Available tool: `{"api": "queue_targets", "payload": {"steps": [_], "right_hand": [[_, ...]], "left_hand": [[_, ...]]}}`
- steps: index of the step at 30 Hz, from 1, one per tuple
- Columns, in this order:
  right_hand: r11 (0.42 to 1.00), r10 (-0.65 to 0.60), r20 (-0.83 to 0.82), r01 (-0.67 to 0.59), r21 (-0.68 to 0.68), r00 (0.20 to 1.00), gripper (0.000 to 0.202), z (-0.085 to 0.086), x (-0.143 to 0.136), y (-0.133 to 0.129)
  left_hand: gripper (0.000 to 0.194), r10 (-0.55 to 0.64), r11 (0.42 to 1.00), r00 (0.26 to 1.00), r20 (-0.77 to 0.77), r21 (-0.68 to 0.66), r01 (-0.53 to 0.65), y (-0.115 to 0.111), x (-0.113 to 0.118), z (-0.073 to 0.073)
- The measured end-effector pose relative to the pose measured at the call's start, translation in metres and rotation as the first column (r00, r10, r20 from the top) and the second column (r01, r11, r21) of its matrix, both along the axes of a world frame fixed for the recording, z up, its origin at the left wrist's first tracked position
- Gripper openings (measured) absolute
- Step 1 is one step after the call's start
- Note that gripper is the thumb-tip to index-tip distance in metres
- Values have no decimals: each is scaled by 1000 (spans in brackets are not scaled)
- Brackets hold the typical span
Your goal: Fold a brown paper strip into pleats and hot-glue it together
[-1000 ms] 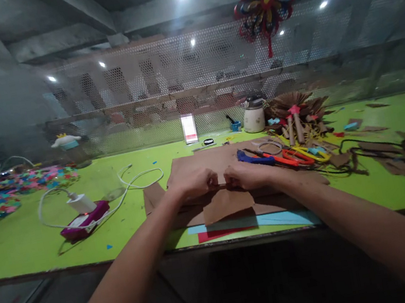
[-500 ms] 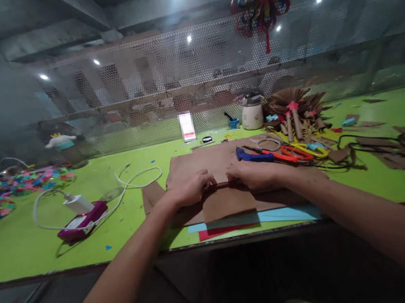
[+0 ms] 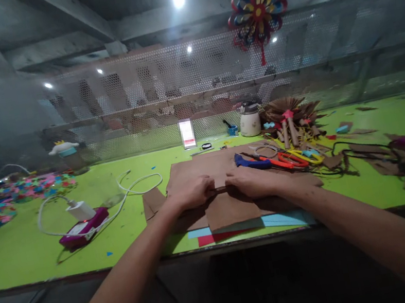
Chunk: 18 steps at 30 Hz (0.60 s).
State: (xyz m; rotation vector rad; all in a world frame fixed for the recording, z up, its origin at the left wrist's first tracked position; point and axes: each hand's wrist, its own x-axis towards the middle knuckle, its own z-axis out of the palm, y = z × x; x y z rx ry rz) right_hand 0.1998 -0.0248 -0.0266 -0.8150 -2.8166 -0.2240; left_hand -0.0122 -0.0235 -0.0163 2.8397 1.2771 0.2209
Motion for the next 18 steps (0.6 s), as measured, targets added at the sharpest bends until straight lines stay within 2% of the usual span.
{"api": "queue_targets", "payload": {"steps": [4,7,13,18], "right_hand": [[998,-31,-141,22,-61,990,19,6,6,1],[997,-39,-227,22,-79,973,24,8,7,5],[999,41,-394,-35,23,918,29,11,1,9],[992,72,-454,-14,129,888,22,12,1,10]], "left_hand": [[28,72,994,993,91,-93,-63,-1,1,5],[35,74,965,972,224,-262,-14,3,-3,12],[44,71,848,920,385,-509,148,16,-5,30],[37,159,793,859,487,-582,182,12,6,27]]}}
